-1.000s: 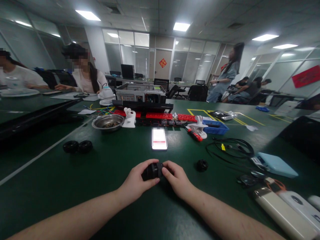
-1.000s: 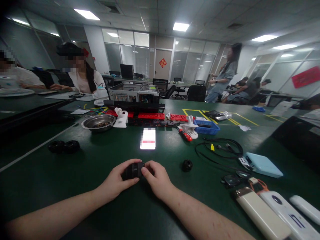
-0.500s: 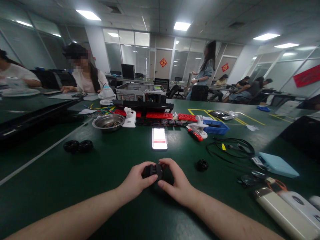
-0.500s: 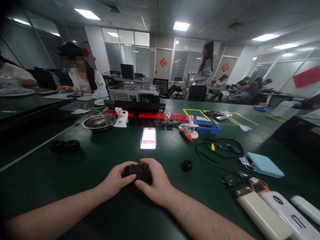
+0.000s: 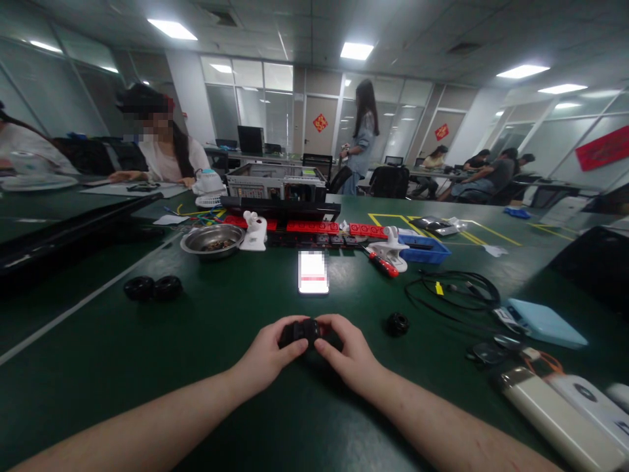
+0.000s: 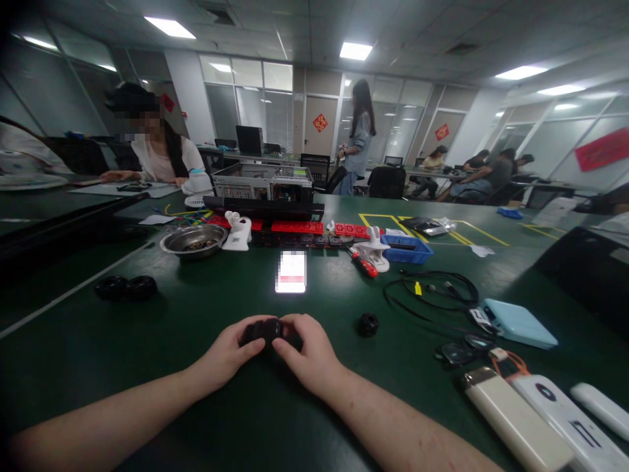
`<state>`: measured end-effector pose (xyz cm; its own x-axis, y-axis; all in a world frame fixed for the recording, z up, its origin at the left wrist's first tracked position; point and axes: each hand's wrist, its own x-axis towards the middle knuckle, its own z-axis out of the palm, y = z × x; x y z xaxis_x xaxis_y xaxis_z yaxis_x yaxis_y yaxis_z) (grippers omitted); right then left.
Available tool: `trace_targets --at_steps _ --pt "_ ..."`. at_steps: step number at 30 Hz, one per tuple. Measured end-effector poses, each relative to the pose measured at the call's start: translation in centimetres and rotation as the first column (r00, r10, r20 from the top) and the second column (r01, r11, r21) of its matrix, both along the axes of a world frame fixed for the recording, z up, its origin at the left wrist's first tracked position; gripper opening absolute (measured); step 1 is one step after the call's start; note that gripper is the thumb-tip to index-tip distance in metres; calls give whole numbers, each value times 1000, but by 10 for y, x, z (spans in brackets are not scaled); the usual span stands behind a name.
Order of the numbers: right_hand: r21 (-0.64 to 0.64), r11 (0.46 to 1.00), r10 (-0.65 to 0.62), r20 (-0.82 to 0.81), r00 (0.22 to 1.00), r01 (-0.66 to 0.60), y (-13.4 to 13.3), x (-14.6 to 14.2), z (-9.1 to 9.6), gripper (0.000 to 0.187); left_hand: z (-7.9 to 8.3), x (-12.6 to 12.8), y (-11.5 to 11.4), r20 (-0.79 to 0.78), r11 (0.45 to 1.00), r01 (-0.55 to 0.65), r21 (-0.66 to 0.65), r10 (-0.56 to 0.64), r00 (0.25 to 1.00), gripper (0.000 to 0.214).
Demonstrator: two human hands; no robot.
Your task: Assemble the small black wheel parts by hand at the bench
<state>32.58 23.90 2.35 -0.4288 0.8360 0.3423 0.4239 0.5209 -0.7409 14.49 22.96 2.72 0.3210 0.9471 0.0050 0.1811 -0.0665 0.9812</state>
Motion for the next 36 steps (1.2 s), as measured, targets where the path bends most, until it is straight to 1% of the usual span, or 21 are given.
trace_targets --at_steps 3,6,8,10,12,13,15,16,18,21,23,26,28,30,32,34,36 --pt "90 995 47 5 999 -47 -3 1 1 33 -6 -2 4 49 1000 9 -13 -8 999 37" --pt "157 985 66 27 997 -69 -6 0 2 35 -9 -3 5 41 999 -40 0 40 998 35" --pt "178 982 57 34 998 -62 -7 0 2 37 -8 -2 5 28 997 -80 25 79 996 33" --pt "160 986 31 19 999 -34 -7 0 0 43 -5 0 3 27 993 -115 35 115 993 33" --pt "106 994 -22 -16 1000 23 -5 0 -3 47 -1 2 2 41 990 -142 25 141 989 36" --pt "70 996 -56 -29 998 58 -4 0 -4 45 1 3 1 47 988 -155 14 154 987 38" --pt "-3 994 -105 -21 994 105 0 -1 -6 31 2 5 0 46 986 -165 -13 166 985 42" --pt "-31 993 -112 0 994 112 1 -1 -7 25 2 5 0 40 987 -158 -19 159 986 43" --pt "-58 993 -102 47 994 104 4 -2 -8 28 1 5 0 15 992 -129 -7 129 992 45" --pt "-39 994 -96 89 991 99 5 -3 -8 35 -1 4 -1 -17 997 -75 18 75 997 45" --pt "-24 995 -99 105 990 102 5 -3 -7 34 -1 3 -1 -8 999 -47 -7 47 999 46" --pt "-1 998 -69 111 991 70 5 -2 -5 25 -1 1 0 35 999 -23 -36 24 999 47" --pt "44 999 -22 105 994 17 3 -2 -3 19 -1 0 1 61 999 -39 -22 41 997 43" --pt "107 994 20 106 994 -31 1 -1 -1 29 -2 -1 3 91 997 -59 -42 62 994 39" --pt "158 985 45 118 992 -64 -2 -1 1 38 -4 -1 5 119 994 -59 -95 70 990 39" --pt "177 981 58 123 991 -79 -4 -1 2 39 -6 -1 6 132 990 -61 -128 78 988 39" --pt "163 984 60 112 992 -78 -4 -1 1 40 -7 -1 6 132 990 -75 -119 91 987 35"
